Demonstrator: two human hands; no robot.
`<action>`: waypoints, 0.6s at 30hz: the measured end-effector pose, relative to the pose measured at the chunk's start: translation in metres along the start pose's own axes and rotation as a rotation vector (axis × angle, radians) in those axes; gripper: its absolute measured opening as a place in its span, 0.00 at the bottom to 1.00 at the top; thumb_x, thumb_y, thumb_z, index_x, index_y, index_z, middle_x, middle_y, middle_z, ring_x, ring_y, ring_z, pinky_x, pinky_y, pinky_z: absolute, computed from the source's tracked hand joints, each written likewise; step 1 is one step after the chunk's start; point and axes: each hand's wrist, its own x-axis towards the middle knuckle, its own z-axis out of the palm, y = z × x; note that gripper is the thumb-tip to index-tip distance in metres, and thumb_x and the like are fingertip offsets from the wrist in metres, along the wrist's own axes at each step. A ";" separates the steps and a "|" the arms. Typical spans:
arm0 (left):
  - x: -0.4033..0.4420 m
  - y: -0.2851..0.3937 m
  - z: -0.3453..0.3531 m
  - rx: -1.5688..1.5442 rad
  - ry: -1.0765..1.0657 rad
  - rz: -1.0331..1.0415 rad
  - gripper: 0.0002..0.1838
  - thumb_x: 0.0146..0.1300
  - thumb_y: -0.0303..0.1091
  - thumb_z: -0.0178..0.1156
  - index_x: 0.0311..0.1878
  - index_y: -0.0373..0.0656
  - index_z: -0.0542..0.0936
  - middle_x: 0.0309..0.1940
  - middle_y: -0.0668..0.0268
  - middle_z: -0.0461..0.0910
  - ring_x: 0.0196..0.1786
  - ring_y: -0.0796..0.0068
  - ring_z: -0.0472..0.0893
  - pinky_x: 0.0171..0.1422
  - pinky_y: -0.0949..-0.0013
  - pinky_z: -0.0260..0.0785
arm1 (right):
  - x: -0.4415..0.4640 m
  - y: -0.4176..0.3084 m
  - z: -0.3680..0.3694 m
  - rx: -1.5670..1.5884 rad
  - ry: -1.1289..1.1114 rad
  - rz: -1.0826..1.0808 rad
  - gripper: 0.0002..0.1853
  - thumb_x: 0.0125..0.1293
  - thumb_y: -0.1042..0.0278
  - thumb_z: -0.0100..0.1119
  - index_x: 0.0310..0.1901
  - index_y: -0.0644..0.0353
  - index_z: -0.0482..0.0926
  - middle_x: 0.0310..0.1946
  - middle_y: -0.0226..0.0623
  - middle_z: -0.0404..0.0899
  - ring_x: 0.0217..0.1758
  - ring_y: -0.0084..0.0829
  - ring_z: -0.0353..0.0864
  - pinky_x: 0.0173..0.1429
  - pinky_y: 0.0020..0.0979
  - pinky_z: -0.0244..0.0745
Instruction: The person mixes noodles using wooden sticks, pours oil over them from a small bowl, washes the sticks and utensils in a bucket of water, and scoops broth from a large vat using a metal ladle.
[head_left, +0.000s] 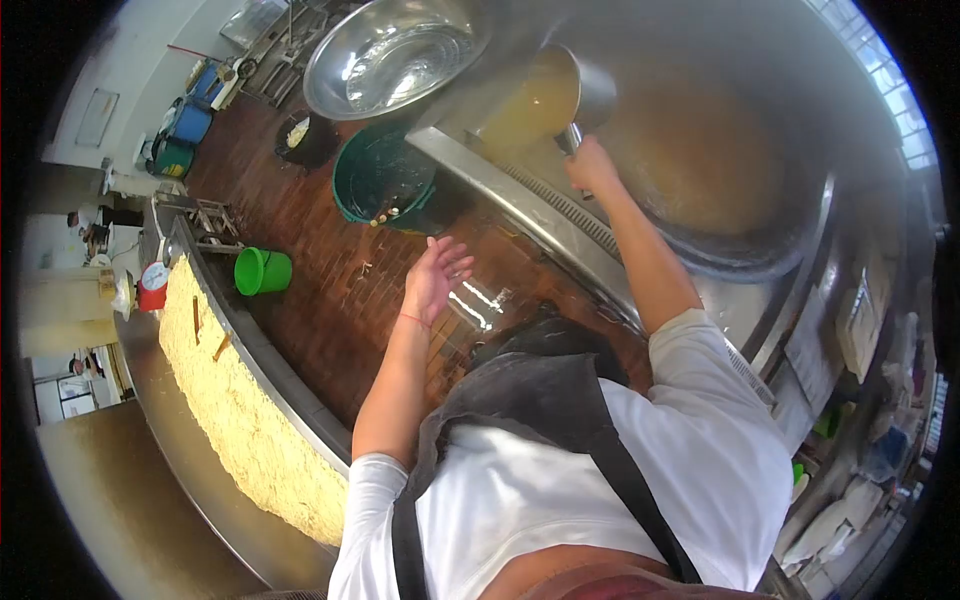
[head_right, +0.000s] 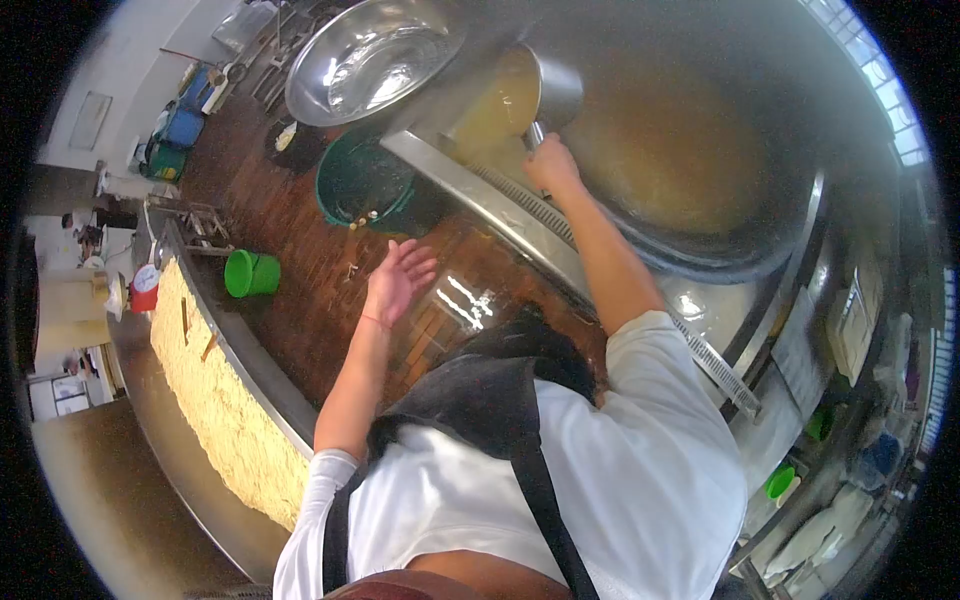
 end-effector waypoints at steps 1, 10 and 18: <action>-0.001 0.000 -0.001 -0.004 -0.003 0.006 0.38 0.76 0.59 0.43 0.74 0.36 0.58 0.67 0.49 0.68 0.60 0.58 0.76 0.63 0.55 0.70 | 0.001 -0.002 0.005 -0.050 0.029 -0.009 0.25 0.59 0.66 0.62 0.51 0.76 0.68 0.41 0.61 0.83 0.43 0.51 0.86 0.49 0.45 0.80; -0.007 -0.004 -0.009 -0.028 0.005 0.010 0.38 0.76 0.60 0.41 0.73 0.37 0.58 0.68 0.52 0.67 0.62 0.58 0.74 0.65 0.56 0.69 | 0.002 -0.022 0.024 -0.203 0.110 -0.098 0.23 0.64 0.66 0.58 0.54 0.73 0.65 0.45 0.62 0.82 0.49 0.55 0.85 0.53 0.49 0.80; -0.003 -0.011 -0.006 -0.022 0.051 -0.004 0.38 0.75 0.60 0.43 0.73 0.36 0.59 0.65 0.51 0.70 0.60 0.57 0.76 0.63 0.55 0.70 | 0.020 -0.016 0.041 -0.234 0.185 -0.185 0.16 0.68 0.69 0.50 0.54 0.67 0.66 0.44 0.61 0.82 0.46 0.59 0.84 0.49 0.53 0.79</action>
